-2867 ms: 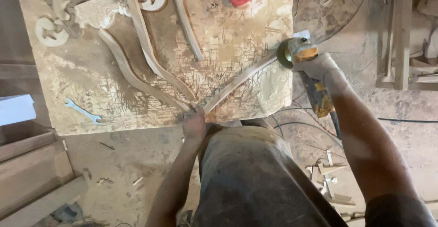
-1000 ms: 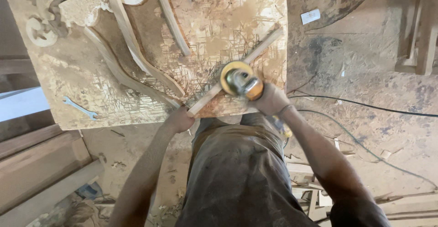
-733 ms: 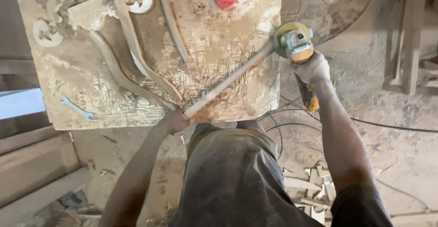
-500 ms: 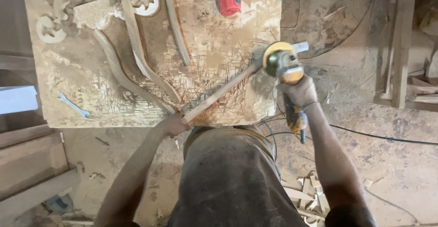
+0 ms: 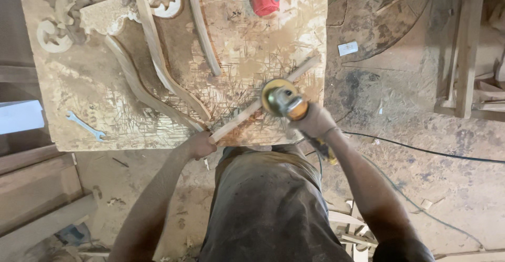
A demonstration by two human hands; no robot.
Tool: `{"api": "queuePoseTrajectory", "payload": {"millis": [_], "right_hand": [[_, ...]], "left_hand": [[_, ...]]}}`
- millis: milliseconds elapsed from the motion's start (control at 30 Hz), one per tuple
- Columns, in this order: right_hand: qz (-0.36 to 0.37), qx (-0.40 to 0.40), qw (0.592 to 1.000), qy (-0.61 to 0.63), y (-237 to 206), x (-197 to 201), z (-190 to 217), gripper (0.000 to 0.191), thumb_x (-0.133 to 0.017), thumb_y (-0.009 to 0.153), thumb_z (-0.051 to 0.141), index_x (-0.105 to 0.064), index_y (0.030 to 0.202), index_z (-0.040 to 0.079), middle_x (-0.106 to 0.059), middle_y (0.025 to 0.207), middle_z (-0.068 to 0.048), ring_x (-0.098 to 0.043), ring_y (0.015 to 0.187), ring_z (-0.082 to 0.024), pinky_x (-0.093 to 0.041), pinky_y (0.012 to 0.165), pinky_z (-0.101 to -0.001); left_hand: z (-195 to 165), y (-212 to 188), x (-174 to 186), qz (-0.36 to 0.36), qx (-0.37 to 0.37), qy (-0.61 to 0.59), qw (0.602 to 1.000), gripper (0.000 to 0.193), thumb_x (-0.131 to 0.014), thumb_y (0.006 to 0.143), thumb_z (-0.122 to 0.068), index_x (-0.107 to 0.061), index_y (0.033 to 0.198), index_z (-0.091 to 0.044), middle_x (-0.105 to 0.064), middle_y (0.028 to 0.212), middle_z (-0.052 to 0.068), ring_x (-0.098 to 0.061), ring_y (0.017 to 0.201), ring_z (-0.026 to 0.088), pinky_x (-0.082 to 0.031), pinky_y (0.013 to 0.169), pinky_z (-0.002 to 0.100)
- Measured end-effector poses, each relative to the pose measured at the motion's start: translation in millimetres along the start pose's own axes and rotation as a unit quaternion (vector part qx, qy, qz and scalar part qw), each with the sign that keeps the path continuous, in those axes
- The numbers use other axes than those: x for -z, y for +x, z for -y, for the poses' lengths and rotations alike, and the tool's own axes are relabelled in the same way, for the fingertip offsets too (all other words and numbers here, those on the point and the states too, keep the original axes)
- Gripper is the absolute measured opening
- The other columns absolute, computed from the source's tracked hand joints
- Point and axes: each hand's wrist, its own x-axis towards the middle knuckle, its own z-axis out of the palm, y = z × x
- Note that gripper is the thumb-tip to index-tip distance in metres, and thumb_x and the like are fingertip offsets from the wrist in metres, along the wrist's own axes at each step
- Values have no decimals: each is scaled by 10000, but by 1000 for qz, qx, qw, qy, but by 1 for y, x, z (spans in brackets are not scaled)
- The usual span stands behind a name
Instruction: The person holds a thin wooden strip against a workbench with one hand and sands its surface using an angle grinder, moving the tool along the length of the wood and repositioning the strip to sand different sections.
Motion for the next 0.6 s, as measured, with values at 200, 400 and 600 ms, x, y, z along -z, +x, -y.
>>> {"api": "queuePoseTrajectory", "payload": {"millis": [200, 400, 600], "right_hand": [[-189, -90, 977, -35, 35, 78, -63, 562, -900, 689, 397, -735, 1118, 74, -767, 1033, -143, -748, 934, -269, -595, 860, -392], [-338, -62, 939, -19, 24, 99, -82, 617, -930, 674, 428, -731, 1051, -18, -746, 1012, -229, -722, 958, -354, -572, 828, -461], [-301, 10, 941, 154, -4, 67, -79, 505, -879, 712, 348, -750, 1054, 0, -786, 969, -120, -755, 873, -202, -598, 778, -379]], "left_hand": [[8, 9, 1, 30, -22, 33, 999, 289, -619, 873, -207, -635, 1089, -15, -638, 738, 101, -605, 540, 205, -502, 470, 382], [8, 8, -2, 18, -35, -12, 999, 443, -697, 874, -338, -677, 1139, 16, -635, 689, 58, -599, 500, 187, -500, 452, 368], [6, -4, -3, 31, -13, -62, 998, 822, -667, 891, -616, -496, 1363, 35, -624, 731, 41, -614, 526, 144, -533, 488, 317]]}}
